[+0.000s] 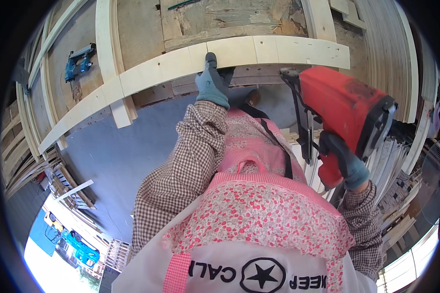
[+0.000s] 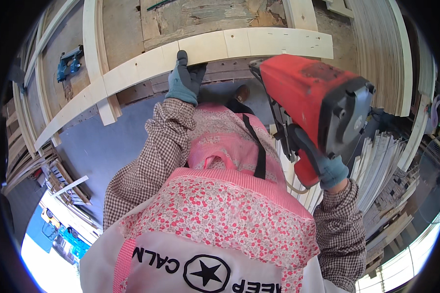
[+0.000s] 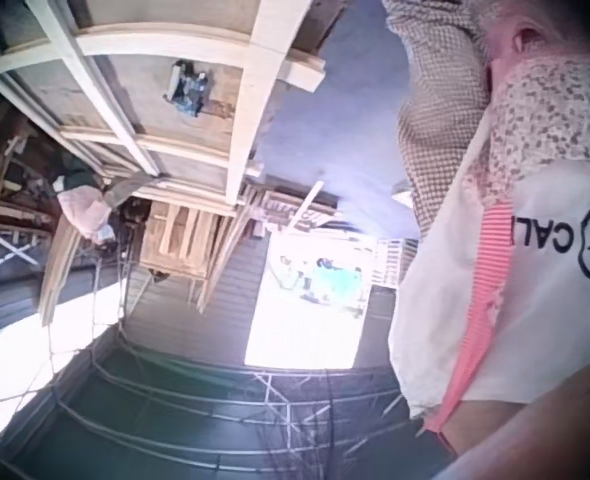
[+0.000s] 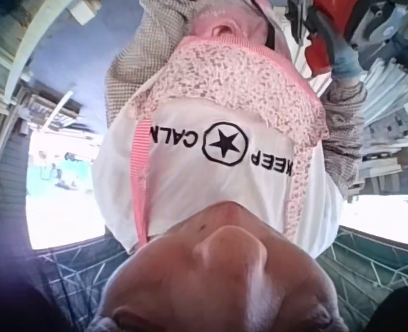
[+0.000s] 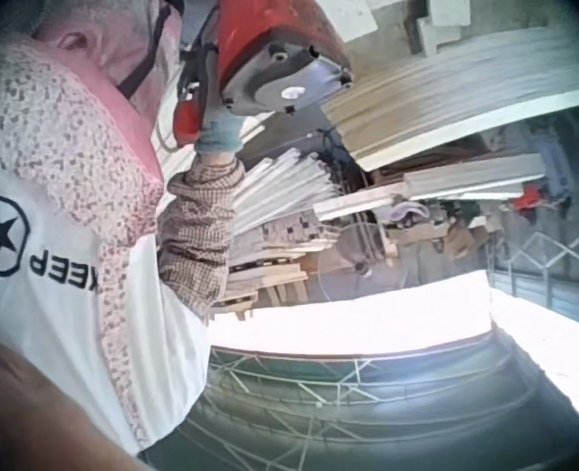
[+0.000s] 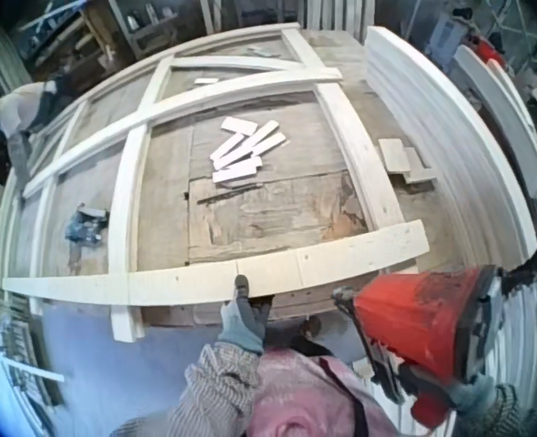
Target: The person assembles a wooden frame by positioning planks and small blocks, then fastening them with a red nail gun. They also use a hammer and a metal square to align and secure joints. The frame grows progressively as additional pieces are added and nailed.
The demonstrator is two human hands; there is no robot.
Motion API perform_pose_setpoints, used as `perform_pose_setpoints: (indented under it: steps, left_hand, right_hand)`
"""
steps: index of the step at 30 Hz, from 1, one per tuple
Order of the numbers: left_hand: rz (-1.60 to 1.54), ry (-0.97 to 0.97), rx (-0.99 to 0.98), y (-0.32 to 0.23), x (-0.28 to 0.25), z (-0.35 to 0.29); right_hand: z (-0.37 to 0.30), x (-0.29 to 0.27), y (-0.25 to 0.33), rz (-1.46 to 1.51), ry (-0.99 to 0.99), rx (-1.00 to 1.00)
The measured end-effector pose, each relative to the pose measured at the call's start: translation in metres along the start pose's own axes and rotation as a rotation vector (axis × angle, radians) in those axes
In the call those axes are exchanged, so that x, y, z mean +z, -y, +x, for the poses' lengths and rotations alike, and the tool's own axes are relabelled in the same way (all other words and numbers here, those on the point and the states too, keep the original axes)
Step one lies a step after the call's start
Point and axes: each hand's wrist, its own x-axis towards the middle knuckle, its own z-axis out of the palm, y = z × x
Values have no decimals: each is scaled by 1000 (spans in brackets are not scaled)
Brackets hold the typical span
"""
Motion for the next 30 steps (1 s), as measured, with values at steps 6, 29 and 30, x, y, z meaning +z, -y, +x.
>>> perform_pose_setpoints:
  steps: [6,29,30]
  left_hand:
    - [45,-41,7,-1,6,-6]
    - [11,-49,67,4,10,-6]
    - [19,-45,76,5,9,-4]
  right_hand:
    - [55,10,64,0,201,-12]
    - [87,18,132,-46,160,268]
    - [88,18,133,-38,158,287]
